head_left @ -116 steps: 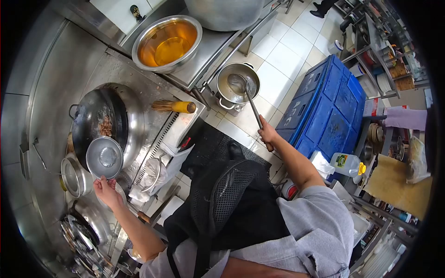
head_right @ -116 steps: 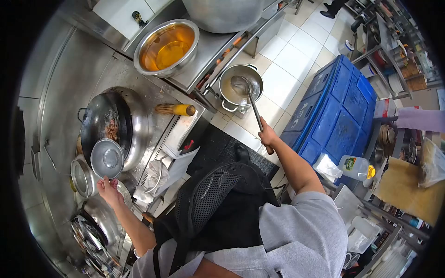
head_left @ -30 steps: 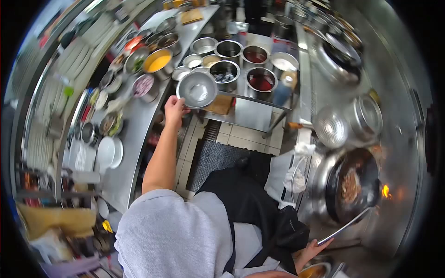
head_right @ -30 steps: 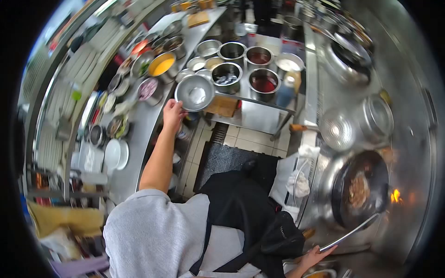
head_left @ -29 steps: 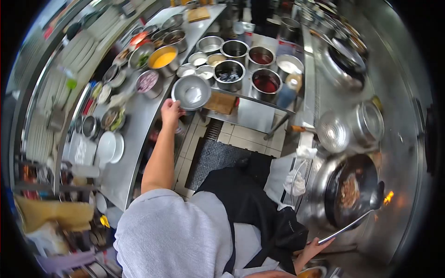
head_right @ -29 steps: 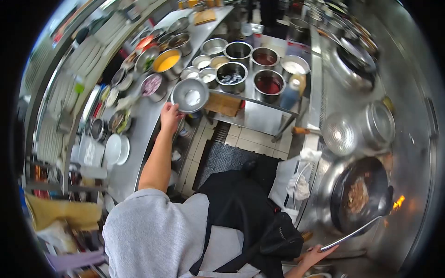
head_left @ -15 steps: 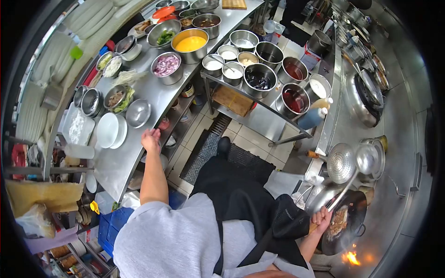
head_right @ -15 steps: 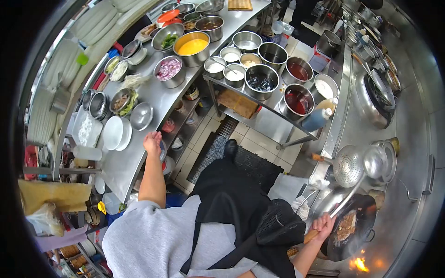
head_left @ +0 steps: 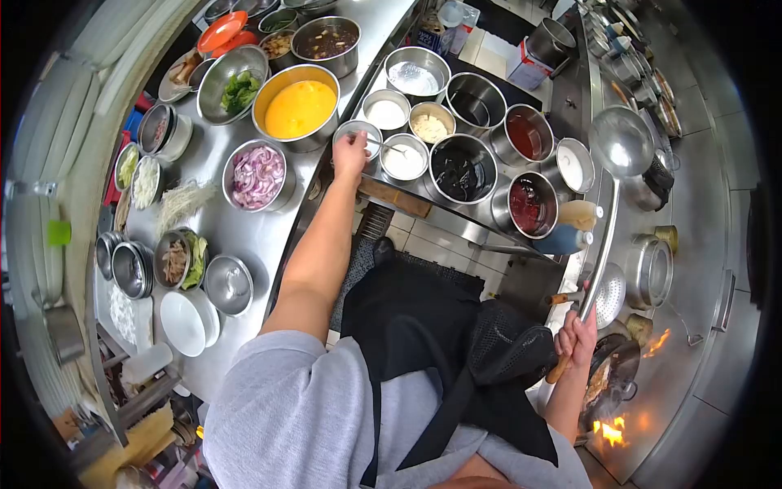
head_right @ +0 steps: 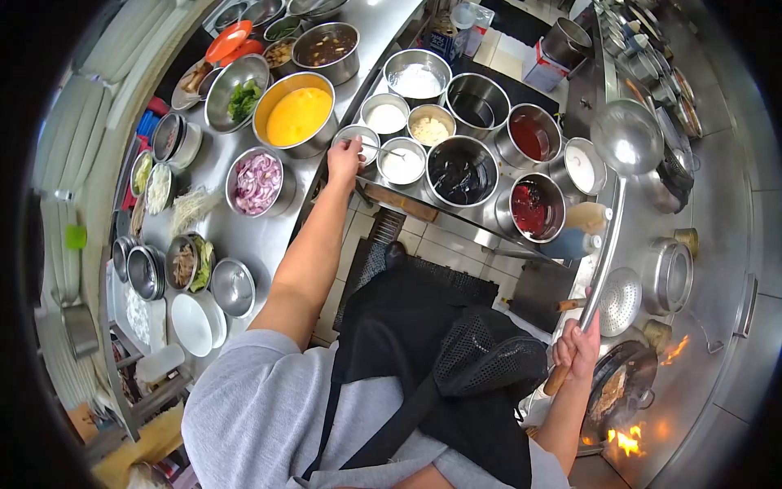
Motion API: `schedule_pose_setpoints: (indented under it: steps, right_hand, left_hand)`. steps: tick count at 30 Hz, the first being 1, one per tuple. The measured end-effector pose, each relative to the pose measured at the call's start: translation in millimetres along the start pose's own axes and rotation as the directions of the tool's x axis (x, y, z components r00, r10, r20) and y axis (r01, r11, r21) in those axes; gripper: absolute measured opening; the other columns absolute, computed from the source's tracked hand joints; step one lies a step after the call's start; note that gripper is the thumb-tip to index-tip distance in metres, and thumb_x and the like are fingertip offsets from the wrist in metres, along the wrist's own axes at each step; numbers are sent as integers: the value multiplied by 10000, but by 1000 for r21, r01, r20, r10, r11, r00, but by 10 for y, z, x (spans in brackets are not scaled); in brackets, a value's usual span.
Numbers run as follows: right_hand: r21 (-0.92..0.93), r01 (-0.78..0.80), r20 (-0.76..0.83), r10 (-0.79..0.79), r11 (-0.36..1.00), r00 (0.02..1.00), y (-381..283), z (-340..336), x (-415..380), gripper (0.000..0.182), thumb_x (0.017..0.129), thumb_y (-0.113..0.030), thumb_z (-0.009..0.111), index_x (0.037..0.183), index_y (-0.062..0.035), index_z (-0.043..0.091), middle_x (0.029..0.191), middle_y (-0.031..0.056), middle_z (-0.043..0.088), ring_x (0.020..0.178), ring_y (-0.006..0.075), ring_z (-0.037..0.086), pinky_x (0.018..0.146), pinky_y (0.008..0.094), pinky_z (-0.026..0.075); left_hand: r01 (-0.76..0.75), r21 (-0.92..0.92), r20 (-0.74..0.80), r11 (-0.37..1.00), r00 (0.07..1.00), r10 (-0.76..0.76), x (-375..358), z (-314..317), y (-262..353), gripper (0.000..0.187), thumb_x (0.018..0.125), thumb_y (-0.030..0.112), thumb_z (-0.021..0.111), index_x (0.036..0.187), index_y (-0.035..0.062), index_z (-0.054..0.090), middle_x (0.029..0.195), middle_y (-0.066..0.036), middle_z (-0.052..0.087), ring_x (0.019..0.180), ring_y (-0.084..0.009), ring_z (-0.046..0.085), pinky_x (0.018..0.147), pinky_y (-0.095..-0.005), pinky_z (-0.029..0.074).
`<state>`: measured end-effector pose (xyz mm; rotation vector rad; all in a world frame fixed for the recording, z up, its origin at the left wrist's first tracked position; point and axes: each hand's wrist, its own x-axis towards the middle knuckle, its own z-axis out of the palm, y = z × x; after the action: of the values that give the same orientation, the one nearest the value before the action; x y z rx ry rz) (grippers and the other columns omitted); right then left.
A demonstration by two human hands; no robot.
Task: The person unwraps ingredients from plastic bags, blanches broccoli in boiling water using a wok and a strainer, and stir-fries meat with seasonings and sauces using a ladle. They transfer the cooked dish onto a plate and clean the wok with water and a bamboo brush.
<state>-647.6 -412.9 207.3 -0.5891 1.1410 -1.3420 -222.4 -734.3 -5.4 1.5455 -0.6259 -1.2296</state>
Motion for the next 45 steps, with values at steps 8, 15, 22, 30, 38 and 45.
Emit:
schedule_pose_setpoints:
  steps: [8, 15, 22, 30, 38, 45]
  right_hand:
    - [-195, -131, -48, 124, 972, 991, -80, 324, 627, 812, 882, -171, 646, 1534, -120, 163, 596, 16, 407, 326, 76, 345, 299, 215, 318]
    - [-271, -202, -81, 187, 941, 979, -92, 300, 935, 802, 875, -157, 651, 1529, -112, 189, 622, 13, 415, 376, 59, 329, 313, 180, 273]
    - [-307, -229, -51, 224, 924, 973, -130, 91, 1048, 802, 870, -97, 610, 1540, -128, 172, 630, 19, 422, 364, 66, 339, 319, 183, 285]
    - [-403, -269, -65, 266, 875, 962, -191, -42, 1078, 809, 863, -129, 642, 1540, -101, 200, 653, -32, 388, 523, 57, 362, 466, 201, 288]
    - [-427, -307, -83, 302, 851, 950, -164, -139, 1116, 824, 859, -123, 633, 1546, -96, 180, 642, -31, 388, 525, 64, 370, 475, 203, 309]
    - [-375, -352, -25, 371, 858, 928, -146, -218, 1127, 854, 827, -58, 625, 1553, -119, 178, 682, -4, 448, 544, 77, 415, 467, 195, 315]
  left_hand:
    - [-747, 351, 437, 564, 663, 607, -666, -123, 418, 159, 923, 134, 607, 954, -3, 683, 857, -157, 691, 738, -308, 679, 685, -382, 531]
    - [-501, 363, 295, 785, 861, 413, -764, -418, 459, 162, 958, 114, 560, 963, -23, 647, 753, -133, 695, 675, -152, 693, 632, -298, 547]
    - [-389, 341, 71, 856, 918, 389, -510, -27, 1, 200, 987, 155, 533, 999, -28, 614, 764, -127, 703, 685, -155, 700, 586, -280, 537]
    - [-258, 79, -42, 963, 964, 262, -420, 53, -229, 216, 993, 116, 480, 983, -68, 592, 792, -148, 691, 680, -177, 694, 609, -284, 566]
    - [-67, -177, -112, 982, 993, 47, -414, 20, -309, 246, 999, 138, 482, 1076, -91, 526, 890, -219, 669, 721, -242, 696, 628, -299, 582]
    - [-58, -219, -107, 974, 994, 35, -405, 6, -327, 224, 1014, 123, 456, 1079, -82, 521, 877, -198, 670, 708, -222, 695, 617, -293, 581]
